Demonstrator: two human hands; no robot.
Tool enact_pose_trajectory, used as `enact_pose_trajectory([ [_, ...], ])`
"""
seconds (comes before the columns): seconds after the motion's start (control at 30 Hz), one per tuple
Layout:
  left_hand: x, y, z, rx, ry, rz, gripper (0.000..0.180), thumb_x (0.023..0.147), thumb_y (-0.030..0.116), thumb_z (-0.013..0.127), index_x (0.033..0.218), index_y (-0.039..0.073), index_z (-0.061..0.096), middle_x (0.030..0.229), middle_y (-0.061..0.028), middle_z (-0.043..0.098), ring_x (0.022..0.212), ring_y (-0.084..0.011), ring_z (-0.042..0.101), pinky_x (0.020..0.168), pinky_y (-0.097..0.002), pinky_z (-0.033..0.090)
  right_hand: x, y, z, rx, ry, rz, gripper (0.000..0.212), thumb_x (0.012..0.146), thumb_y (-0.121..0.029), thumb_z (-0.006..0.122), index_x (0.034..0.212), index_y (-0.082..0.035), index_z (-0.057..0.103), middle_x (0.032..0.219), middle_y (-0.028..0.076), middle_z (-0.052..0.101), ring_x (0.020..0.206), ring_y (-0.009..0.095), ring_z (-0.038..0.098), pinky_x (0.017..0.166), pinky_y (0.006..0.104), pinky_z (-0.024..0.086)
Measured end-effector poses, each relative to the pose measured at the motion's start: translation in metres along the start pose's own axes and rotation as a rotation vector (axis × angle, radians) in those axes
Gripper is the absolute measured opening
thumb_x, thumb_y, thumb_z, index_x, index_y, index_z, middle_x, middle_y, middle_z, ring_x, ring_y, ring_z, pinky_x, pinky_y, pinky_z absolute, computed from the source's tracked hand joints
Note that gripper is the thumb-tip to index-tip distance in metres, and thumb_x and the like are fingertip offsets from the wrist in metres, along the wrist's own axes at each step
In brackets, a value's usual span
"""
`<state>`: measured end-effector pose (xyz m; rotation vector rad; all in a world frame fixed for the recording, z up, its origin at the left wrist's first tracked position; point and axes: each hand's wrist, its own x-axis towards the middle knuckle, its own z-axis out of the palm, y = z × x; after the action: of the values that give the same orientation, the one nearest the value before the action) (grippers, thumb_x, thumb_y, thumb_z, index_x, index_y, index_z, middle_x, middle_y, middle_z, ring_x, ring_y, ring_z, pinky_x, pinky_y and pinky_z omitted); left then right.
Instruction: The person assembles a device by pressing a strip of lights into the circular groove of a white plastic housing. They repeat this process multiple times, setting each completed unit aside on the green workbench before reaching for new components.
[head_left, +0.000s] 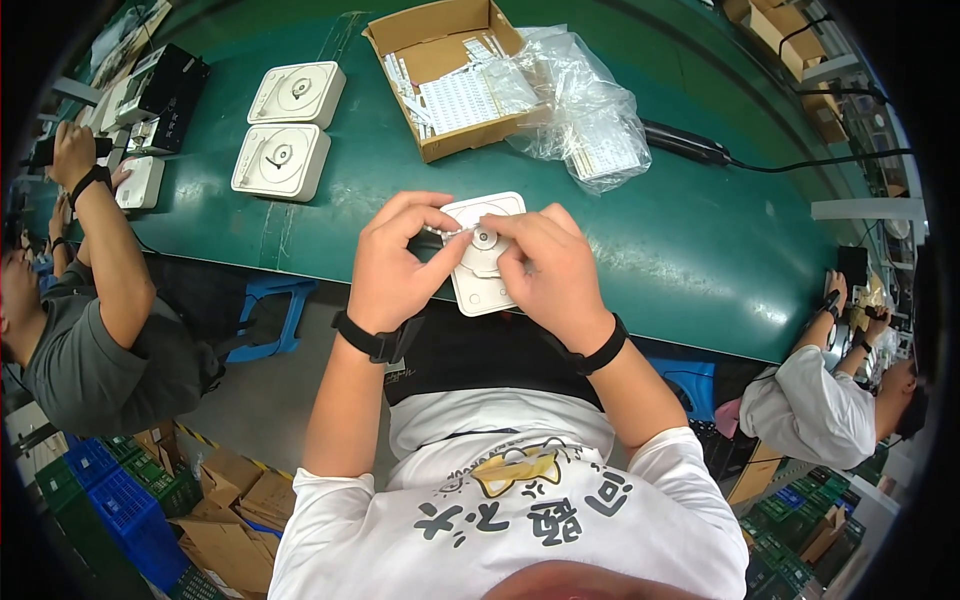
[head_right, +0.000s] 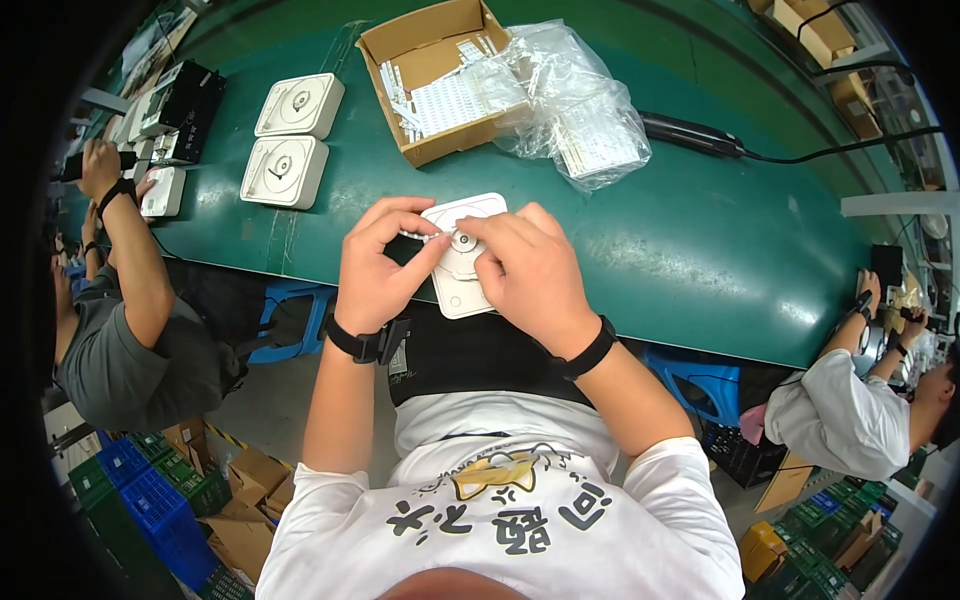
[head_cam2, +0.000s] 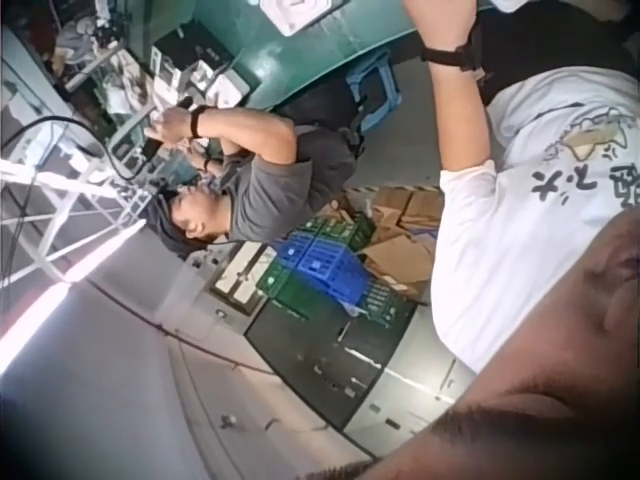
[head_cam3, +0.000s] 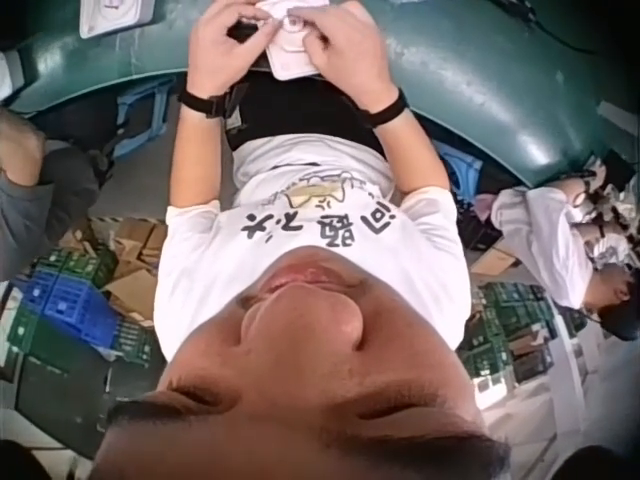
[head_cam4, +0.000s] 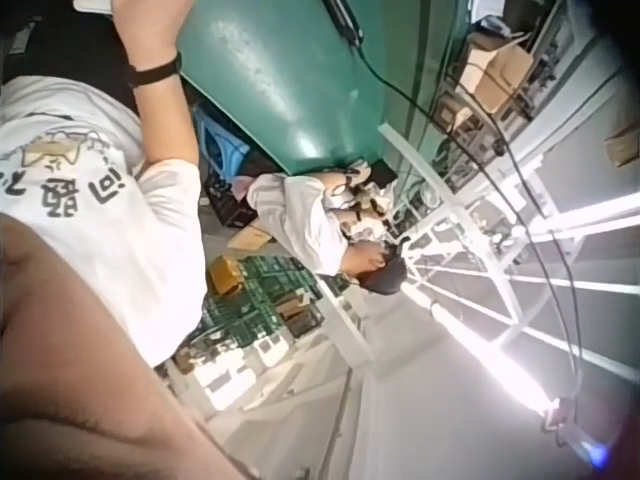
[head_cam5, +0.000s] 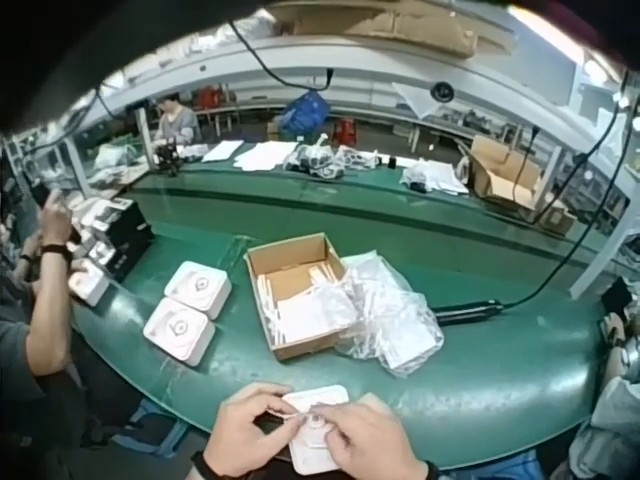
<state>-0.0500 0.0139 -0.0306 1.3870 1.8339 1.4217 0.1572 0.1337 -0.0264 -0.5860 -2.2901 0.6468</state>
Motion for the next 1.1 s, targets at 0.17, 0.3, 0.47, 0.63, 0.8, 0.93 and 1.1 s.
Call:
enact_pose_trajectory([
  [0.17, -0.010, 0.005, -0.002, 0.193, -0.012, 0.139, 0.015, 0.094, 0.008, 0.096, 0.105, 0.005, 0.086, 0.143, -0.0153, 0.083, 0.129, -0.0341, 0.077, 0.110, -0.0445, 0.060, 0.004, 0.000, -0.005, -0.030, -0.076, -0.097, 0.042, 0.087, 0.010, 0.077, 0.123, -0.010, 0.085, 0.110, 0.007, 0.087, 0.086, 0.031, 0.068, 0.081, 0.0420, 0.058],
  [0.3, -0.015, 0.010, 0.000, 0.222, 0.027, 0.103, 0.017, 0.093, 0.008, 0.096, 0.105, 0.005, 0.084, 0.145, -0.0149, 0.082, 0.133, -0.0366, 0.074, 0.113, -0.0472, 0.059, 0.007, 0.003, -0.005, -0.016, -0.088, -0.109, 0.041, 0.087, 0.010, 0.075, 0.121, -0.011, 0.085, 0.109, 0.006, 0.086, 0.085, 0.032, 0.067, 0.082, 0.0431, 0.057],
  [0.47, -0.015, 0.011, -0.003, 0.217, -0.016, 0.086, 0.017, 0.093, 0.008, 0.095, 0.105, 0.006, 0.083, 0.152, -0.0159, 0.081, 0.138, -0.0379, 0.072, 0.118, -0.0491, 0.056, 0.003, 0.001, -0.003, 0.010, -0.081, -0.075, 0.041, 0.087, 0.010, 0.075, 0.121, -0.011, 0.085, 0.106, 0.006, 0.084, 0.085, 0.032, 0.067, 0.081, 0.0434, 0.057],
  [0.63, -0.017, 0.012, 0.001, 0.159, -0.051, 0.123, 0.017, 0.093, 0.010, 0.096, 0.103, 0.006, 0.082, 0.158, -0.0168, 0.079, 0.149, -0.0433, 0.068, 0.125, -0.0534, 0.053, 0.006, 0.001, -0.005, 0.019, -0.084, -0.070, 0.040, 0.087, 0.010, 0.075, 0.120, -0.011, 0.084, 0.105, 0.006, 0.083, 0.086, 0.032, 0.067, 0.081, 0.0439, 0.057],
  [0.8, -0.030, -0.003, 0.006, 0.178, -0.119, 0.308, 0.043, 0.086, 0.017, 0.104, 0.122, 0.008, 0.082, 0.158, -0.0163, 0.078, 0.165, -0.0475, 0.058, 0.131, -0.0581, 0.050, 0.012, -0.001, -0.011, -0.021, -0.136, -0.132, 0.037, 0.087, 0.010, 0.074, 0.116, -0.011, 0.083, 0.105, 0.005, 0.082, 0.089, 0.032, 0.067, 0.082, 0.0444, 0.057],
  [0.93, -0.035, 0.002, 0.011, 0.130, -0.100, 0.268, 0.083, 0.076, 0.028, 0.113, 0.147, 0.012, 0.073, 0.159, -0.0128, 0.076, 0.166, -0.0455, 0.057, 0.128, -0.0564, 0.052, 0.010, 0.002, -0.009, 0.015, -0.136, -0.101, 0.029, 0.090, 0.008, 0.076, 0.112, -0.011, 0.081, 0.103, 0.005, 0.079, 0.092, 0.032, 0.068, 0.083, 0.0456, 0.058],
  [1.1, -0.040, -0.014, 0.019, 0.224, -0.066, 0.313, 0.112, 0.067, 0.031, 0.117, 0.162, 0.012, 0.062, 0.161, -0.0099, 0.073, 0.167, -0.0451, 0.055, 0.131, -0.0573, 0.050, 0.024, -0.016, -0.014, 0.043, -0.184, 0.042, 0.014, 0.090, -0.013, 0.089, 0.099, -0.009, 0.079, 0.103, 0.008, 0.080, 0.094, 0.034, 0.070, 0.085, 0.0454, 0.060],
])
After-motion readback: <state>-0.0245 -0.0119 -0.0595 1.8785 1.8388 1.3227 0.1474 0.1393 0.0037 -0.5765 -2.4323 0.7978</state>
